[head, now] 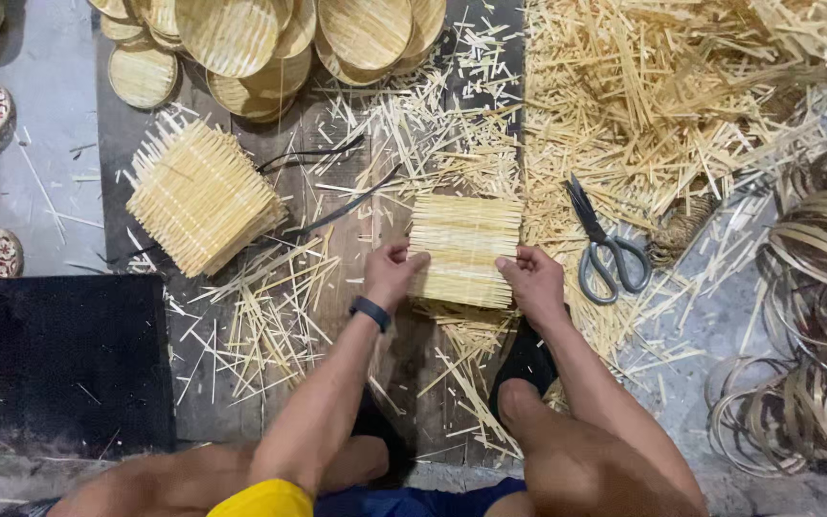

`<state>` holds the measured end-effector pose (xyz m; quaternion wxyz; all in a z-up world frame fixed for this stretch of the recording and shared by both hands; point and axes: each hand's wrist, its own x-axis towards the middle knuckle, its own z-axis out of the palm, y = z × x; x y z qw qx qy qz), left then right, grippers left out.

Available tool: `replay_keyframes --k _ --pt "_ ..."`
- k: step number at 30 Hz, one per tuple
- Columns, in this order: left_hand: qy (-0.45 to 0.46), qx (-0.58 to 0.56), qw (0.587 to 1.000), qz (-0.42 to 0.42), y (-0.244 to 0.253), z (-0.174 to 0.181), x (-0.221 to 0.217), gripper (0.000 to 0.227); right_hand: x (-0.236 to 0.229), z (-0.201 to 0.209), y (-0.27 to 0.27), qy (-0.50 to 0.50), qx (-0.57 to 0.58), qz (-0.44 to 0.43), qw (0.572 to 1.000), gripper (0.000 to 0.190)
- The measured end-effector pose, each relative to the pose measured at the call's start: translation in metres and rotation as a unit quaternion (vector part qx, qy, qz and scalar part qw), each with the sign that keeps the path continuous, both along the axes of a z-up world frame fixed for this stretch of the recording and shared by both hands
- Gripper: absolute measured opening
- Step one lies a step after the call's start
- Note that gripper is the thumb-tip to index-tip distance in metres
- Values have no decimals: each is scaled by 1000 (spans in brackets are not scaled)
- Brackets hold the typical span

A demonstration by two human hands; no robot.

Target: The person assembles bamboo baskets by hand, placing a circular frame onto a square bamboo mat, trimming the excess material with scissors, and securing the pieces together.

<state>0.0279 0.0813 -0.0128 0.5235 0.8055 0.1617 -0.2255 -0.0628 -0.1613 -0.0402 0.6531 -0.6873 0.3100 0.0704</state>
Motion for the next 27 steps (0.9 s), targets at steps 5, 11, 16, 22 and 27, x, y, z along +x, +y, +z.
replay_keyframes --k 5,11,16,22,27 --pt "81 -89 992 44 17 -46 5 44 2 -10 0 -10 34 -23 999 35" --pt "89 -5 996 4 15 -20 8 50 -3 -36 3 -25 -51 -19 998 41" --pt "127 -29 991 3 23 -17 7 65 -49 -31 -44 -58 -101 -126 985 37" --pt "91 -133 980 115 88 -33 11 41 -203 9 -210 121 -617 -210 749 66" --pt "92 -160 972 142 110 -31 11 33 -280 59 -279 312 -564 -292 706 95"
